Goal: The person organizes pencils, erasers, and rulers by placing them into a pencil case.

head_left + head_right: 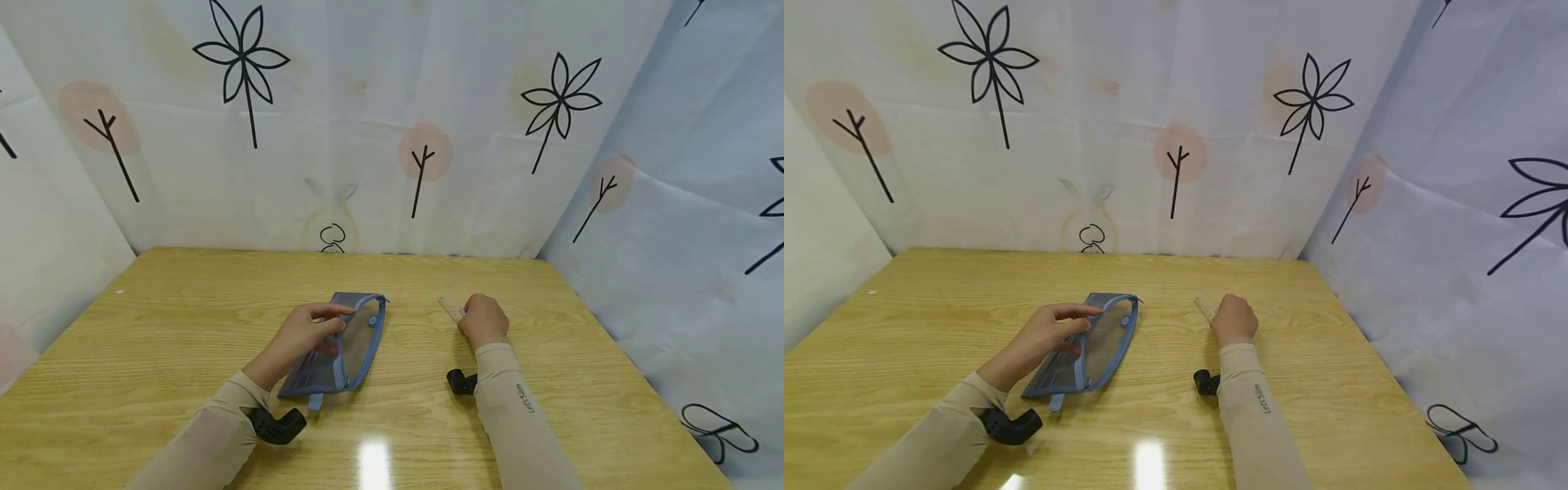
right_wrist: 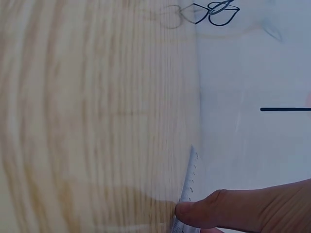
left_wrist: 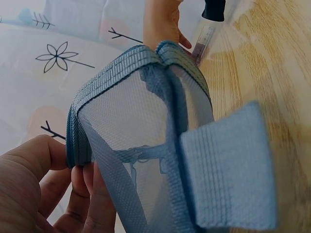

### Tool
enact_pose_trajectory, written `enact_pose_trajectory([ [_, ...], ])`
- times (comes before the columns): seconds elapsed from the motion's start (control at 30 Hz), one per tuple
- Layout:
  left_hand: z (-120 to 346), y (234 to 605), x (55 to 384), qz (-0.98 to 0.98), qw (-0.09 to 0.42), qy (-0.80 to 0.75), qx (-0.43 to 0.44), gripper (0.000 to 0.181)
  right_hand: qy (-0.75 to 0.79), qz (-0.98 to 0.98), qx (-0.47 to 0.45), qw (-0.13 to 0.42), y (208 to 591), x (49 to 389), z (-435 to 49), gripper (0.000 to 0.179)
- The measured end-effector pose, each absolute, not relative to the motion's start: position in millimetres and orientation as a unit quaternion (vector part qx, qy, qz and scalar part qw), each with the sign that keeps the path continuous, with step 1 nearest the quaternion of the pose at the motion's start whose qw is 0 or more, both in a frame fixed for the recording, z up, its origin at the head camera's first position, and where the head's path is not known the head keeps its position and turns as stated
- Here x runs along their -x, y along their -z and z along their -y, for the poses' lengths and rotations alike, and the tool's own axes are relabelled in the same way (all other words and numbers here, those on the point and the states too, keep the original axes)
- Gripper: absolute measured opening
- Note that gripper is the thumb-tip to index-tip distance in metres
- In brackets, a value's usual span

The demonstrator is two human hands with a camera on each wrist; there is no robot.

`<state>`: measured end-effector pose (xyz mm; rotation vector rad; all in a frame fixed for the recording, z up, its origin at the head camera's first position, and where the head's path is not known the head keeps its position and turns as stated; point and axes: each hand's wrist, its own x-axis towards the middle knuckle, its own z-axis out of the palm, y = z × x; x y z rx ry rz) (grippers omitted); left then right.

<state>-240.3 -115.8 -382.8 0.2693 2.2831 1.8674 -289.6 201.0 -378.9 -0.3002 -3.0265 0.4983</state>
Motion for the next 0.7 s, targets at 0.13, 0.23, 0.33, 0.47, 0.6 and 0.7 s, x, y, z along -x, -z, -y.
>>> enact_pose_trajectory([
  [0.13, 115.6, 383.2, 240.5, -0.769, 0.089, -0.627, -0.089, 0.034, -0.160, 0.982, 0.093, 0.031, 377.9, 289.0, -200.2, 0.024],
  [0.23, 115.3, 383.4, 241.0, -0.769, 0.088, -0.627, -0.088, 0.035, -0.158, 0.983, 0.089, 0.029, 377.7, 288.6, -199.6, 0.020],
  [0.33, 115.1, 383.4, 241.5, -0.769, 0.089, -0.628, -0.087, 0.034, -0.160, 0.983, 0.088, 0.026, 377.9, 288.5, -198.5, 0.015],
  [0.47, 115.1, 383.5, 241.9, -0.769, 0.090, -0.628, -0.085, 0.033, -0.161, 0.983, 0.087, 0.029, 379.8, 288.7, -197.0, 0.014],
  [0.6, 115.0, 383.4, 241.8, -0.768, 0.090, -0.628, -0.084, 0.033, -0.154, 0.984, 0.085, 0.038, 383.4, 290.1, -196.2, 0.016],
  [0.7, 114.4, 383.3, 241.5, -0.767, 0.091, -0.629, -0.081, 0.032, -0.148, 0.985, 0.083, 0.041, 385.7, 290.7, -195.3, 0.021],
])
